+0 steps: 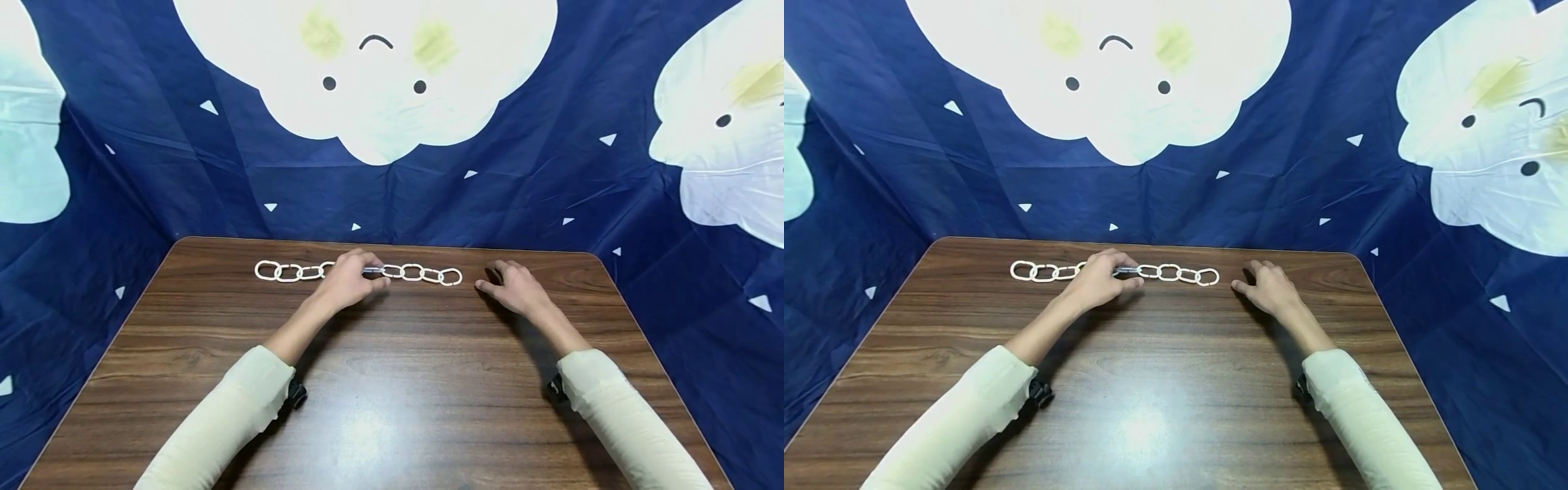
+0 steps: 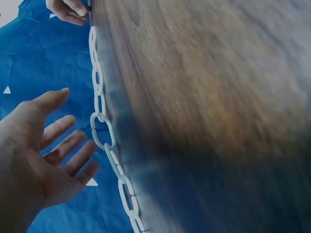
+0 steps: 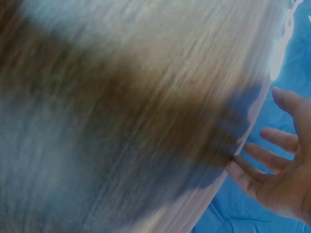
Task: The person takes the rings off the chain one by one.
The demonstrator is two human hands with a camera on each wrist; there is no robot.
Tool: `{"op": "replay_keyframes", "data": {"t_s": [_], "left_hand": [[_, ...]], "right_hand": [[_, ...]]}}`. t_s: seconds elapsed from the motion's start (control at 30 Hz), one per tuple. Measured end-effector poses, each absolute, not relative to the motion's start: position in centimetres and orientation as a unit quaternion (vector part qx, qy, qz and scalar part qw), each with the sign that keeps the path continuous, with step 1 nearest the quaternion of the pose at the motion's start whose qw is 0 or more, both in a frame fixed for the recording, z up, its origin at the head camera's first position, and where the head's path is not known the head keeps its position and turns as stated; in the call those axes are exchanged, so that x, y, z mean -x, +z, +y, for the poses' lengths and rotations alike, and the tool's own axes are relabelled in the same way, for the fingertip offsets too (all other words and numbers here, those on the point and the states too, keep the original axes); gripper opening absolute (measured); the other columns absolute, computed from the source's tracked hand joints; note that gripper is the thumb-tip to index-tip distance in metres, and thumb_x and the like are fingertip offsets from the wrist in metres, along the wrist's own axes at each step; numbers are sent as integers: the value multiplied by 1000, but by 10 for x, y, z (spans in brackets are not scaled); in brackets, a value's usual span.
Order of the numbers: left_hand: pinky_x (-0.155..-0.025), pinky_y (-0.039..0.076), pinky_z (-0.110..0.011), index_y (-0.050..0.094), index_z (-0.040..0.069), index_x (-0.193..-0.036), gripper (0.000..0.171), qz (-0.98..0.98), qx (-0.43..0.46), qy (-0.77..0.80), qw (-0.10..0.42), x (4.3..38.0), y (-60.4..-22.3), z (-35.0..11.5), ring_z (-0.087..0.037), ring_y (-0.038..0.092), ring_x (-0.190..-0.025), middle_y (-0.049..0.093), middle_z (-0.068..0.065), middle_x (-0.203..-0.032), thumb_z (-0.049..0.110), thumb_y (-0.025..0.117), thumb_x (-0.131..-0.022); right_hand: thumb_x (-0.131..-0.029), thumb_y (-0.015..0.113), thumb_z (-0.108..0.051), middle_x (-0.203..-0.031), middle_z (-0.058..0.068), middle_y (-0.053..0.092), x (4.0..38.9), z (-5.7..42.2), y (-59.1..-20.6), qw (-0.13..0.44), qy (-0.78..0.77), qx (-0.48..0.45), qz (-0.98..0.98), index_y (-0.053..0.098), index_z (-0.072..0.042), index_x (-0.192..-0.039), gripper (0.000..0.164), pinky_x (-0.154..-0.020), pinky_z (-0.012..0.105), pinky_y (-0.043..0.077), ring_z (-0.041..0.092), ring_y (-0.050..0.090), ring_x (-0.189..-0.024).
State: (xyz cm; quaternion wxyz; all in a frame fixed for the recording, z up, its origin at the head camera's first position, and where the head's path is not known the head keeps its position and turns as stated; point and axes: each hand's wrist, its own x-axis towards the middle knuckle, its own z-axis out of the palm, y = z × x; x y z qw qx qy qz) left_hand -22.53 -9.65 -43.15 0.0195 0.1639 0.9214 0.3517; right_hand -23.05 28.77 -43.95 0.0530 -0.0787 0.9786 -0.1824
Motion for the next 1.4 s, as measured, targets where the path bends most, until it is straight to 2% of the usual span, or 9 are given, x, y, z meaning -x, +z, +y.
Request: {"op": "replay_keyframes", "data": {"t_s": [0.33, 0.53, 0.57, 0.8, 1.0, 1.13, 1.17, 1.3, 1.4], "left_hand": [[-124, 50, -55, 79, 4, -131, 42, 917, -180, 355, 12, 229, -432, -85, -41, 65, -142, 75, -16, -140, 30, 86, -99], [-119, 53, -55, 80, 5, -129, 41, 916, -186, 356, 12, 230, -432, -78, -39, 69, -134, 76, -15, -134, 30, 86, -98], [-118, 54, -52, 80, 7, -128, 42, 912, -194, 361, 7, 237, -441, -79, -37, 69, -133, 77, -13, -133, 35, 86, -98], [-118, 53, -56, 82, 14, -124, 42, 915, -191, 356, 11, 260, -470, -67, -40, 68, -135, 77, -9, -133, 41, 90, -92], [-121, 52, -49, 81, 18, -128, 48, 920, -200, 337, 6, 286, -505, -55, -33, 67, -140, 76, -4, -138, 48, 89, -92], [-118, 54, -46, 80, 19, -128, 47, 915, -213, 343, -6, 287, -507, -45, -29, 69, -137, 77, -2, -135, 48, 90, -92], [-118, 54, -45, 80, 18, -129, 47, 915, -216, 342, -8, 278, -498, -44, -29, 69, -137, 78, -4, -135, 47, 89, -93], [-114, 56, -44, 81, 14, -128, 45, 910, -223, 349, -7, 270, -484, -40, -28, 72, -129, 79, -6, -133, 42, 89, -93], [-116, 54, -44, 81, 16, -129, 44, 908, -224, 354, 8, 274, -485, -35, -26, 71, -129, 78, -5, -135, 43, 88, -94]], "right_hand": [[-110, 69, -48, -163, 31, 58, 230, 285, -439, 52, -181, 82, 979, 57, -2, -160, 70, -122, 73, 46, 54, 53, -153], [-109, 70, -48, -161, 31, 59, 230, 283, -438, 53, -184, 83, 978, 58, -2, -159, 69, -122, 73, 47, 53, 55, -151], [-109, 71, -48, -161, 31, 60, 230, 282, -438, 51, -186, 84, 978, 59, -2, -159, 68, -122, 73, 47, 53, 55, -151], [-108, 72, -47, -158, 31, 62, 231, 278, -438, 41, -185, 91, 978, 61, -2, -156, 67, -123, 71, 47, 52, 56, -150], [-109, 72, -46, -159, 31, 61, 232, 275, -439, 40, -187, 93, 977, 62, -1, -156, 66, -125, 69, 46, 51, 54, -152], [-110, 71, -45, -158, 30, 62, 232, 274, -440, 43, -186, 96, 977, 63, 0, -155, 64, -124, 69, 46, 52, 54, -152], [-110, 71, -45, -158, 30, 63, 232, 273, -440, 43, -185, 97, 977, 63, 0, -154, 64, -124, 69, 46, 52, 54, -151], [-110, 71, -44, -157, 30, 63, 234, 272, -440, 40, -187, 102, 976, 64, 0, -153, 62, -124, 70, 46, 53, 54, -151], [-110, 72, -43, -157, 30, 64, 235, 270, -439, 38, -188, 105, 976, 64, 0, -153, 62, -124, 70, 45, 54, 53, -151]]}}
